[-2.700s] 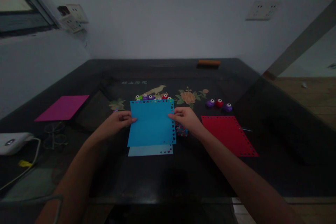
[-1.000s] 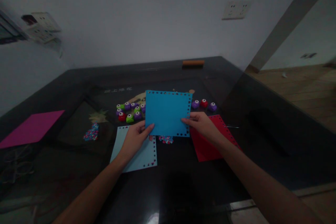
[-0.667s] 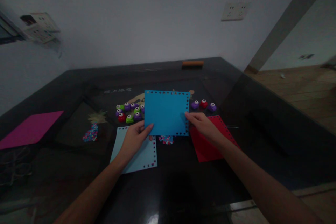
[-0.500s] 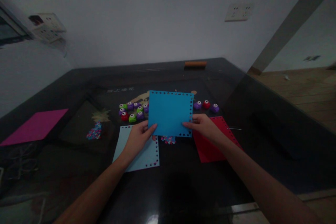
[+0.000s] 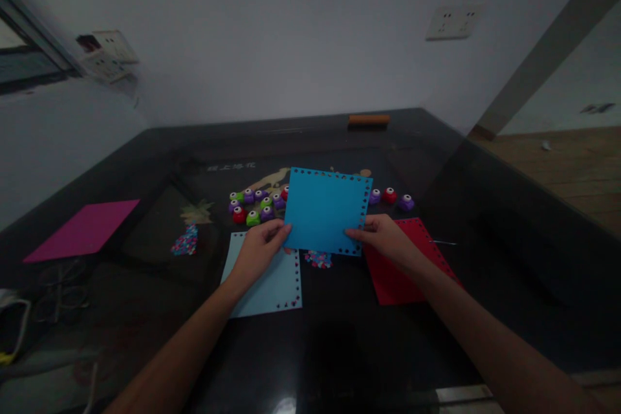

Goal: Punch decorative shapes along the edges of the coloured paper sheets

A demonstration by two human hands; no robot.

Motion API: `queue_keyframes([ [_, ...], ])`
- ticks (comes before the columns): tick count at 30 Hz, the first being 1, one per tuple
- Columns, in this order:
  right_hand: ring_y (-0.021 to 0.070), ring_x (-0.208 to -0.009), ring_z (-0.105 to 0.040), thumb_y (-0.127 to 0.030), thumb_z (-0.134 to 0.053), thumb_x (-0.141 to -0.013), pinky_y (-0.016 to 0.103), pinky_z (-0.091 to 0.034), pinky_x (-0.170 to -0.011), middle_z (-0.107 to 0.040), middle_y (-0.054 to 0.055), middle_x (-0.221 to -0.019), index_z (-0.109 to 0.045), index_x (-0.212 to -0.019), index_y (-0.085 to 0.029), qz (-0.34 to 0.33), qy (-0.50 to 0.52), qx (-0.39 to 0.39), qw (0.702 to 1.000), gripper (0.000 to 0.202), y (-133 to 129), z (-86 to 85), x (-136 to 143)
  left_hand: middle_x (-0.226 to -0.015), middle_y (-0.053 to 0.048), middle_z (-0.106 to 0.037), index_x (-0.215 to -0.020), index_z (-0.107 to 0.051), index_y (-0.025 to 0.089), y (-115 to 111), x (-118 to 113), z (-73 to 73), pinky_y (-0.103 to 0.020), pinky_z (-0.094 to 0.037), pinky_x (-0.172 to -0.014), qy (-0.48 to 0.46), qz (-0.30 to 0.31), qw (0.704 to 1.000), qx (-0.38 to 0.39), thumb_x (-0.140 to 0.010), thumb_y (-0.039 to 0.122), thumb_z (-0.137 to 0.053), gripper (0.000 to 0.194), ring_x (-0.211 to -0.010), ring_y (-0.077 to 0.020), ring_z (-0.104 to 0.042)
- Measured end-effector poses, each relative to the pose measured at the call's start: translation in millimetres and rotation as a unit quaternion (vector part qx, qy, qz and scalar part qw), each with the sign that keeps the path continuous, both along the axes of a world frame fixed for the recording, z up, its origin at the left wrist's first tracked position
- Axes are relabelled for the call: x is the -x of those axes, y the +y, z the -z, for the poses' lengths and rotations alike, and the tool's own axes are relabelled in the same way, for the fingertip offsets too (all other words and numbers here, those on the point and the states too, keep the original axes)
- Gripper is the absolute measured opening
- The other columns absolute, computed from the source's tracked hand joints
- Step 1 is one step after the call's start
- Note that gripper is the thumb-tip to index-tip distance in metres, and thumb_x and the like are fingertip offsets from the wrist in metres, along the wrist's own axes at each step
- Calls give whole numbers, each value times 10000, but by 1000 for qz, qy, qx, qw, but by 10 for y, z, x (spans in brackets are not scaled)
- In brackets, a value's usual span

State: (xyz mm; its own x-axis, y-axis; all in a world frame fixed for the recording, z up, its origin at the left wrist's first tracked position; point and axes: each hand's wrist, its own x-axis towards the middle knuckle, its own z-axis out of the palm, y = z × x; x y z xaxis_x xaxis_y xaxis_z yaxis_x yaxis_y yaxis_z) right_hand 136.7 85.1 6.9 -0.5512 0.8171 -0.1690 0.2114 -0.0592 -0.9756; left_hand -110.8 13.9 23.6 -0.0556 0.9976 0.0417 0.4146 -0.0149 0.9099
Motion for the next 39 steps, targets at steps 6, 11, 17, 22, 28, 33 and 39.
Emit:
queue_keyframes([
  [6, 132, -579, -550, -461, -650, -733, 291, -446, -591, -642, 24, -645, -619, -636, -174, 17, 5, 15, 1000, 304, -22, -47, 13, -531, 33, -558, -696, -590, 169, 22, 35, -18, -226, -425, -513, -35, -21, 999, 3, -758, 365, -573, 207, -494, -109, -514],
  [11, 125, -580, -521, -517, -627, -738, 273, -424, -560, -602, 13, -634, -595, -652, -175, 25, 13, 5, 1000, 354, -28, -61, 24, -523, 37, -546, -689, -588, 167, 26, 32, -13, -221, -421, -496, -53, -27, 998, 9, -754, 358, -578, 202, -487, -106, -512],
  [17, 121, -566, -508, -567, -576, -759, 276, -429, -567, -537, 0, -602, -535, -622, -184, 64, 44, 7, 997, 408, -25, -70, 27, -537, 35, -554, -687, -592, 163, 32, 48, -9, -220, -424, -503, -61, -32, 998, 7, -753, 351, -588, 199, -492, -104, -517],
  [22, 132, -585, -536, -532, -559, -791, 294, -449, -598, -570, 16, -617, -553, -636, -184, 66, 52, 19, 996, 381, -30, -92, 21, -543, 30, -561, -708, -594, 164, 29, 56, 8, -224, -418, -508, -51, -28, 998, 1, -763, 347, -583, 191, -500, -109, -524],
  [28, 165, -688, -611, -459, -677, -720, 338, -499, -697, -666, 41, -731, -648, -728, -184, 29, 67, 51, 996, 277, -37, -77, 14, -491, 31, -564, -720, -603, 169, 14, 53, -16, -221, -390, -498, -23, -13, 1000, 2, -786, 356, -570, 201, -474, -111, -507],
  [33, 176, -727, -637, -393, -721, -690, 361, -512, -742, -697, 57, -791, -670, -747, -180, 18, 48, 47, 998, 226, -35, -62, 4, -480, 30, -569, -723, -603, 173, 15, 49, -19, -221, -393, -498, -18, -13, 1000, -3, -789, 357, -565, 199, -462, -109, -499],
  [39, 184, -752, -648, -309, -737, -664, 369, -523, -749, -708, 56, -838, -671, -750, -179, 18, 42, 49, 998, 169, -46, -101, 20, -503, 32, -567, -712, -600, 174, 14, 32, -32, -225, -420, -496, -20, -11, 1000, 2, -772, 359, -567, 197, -468, -116, -528],
])
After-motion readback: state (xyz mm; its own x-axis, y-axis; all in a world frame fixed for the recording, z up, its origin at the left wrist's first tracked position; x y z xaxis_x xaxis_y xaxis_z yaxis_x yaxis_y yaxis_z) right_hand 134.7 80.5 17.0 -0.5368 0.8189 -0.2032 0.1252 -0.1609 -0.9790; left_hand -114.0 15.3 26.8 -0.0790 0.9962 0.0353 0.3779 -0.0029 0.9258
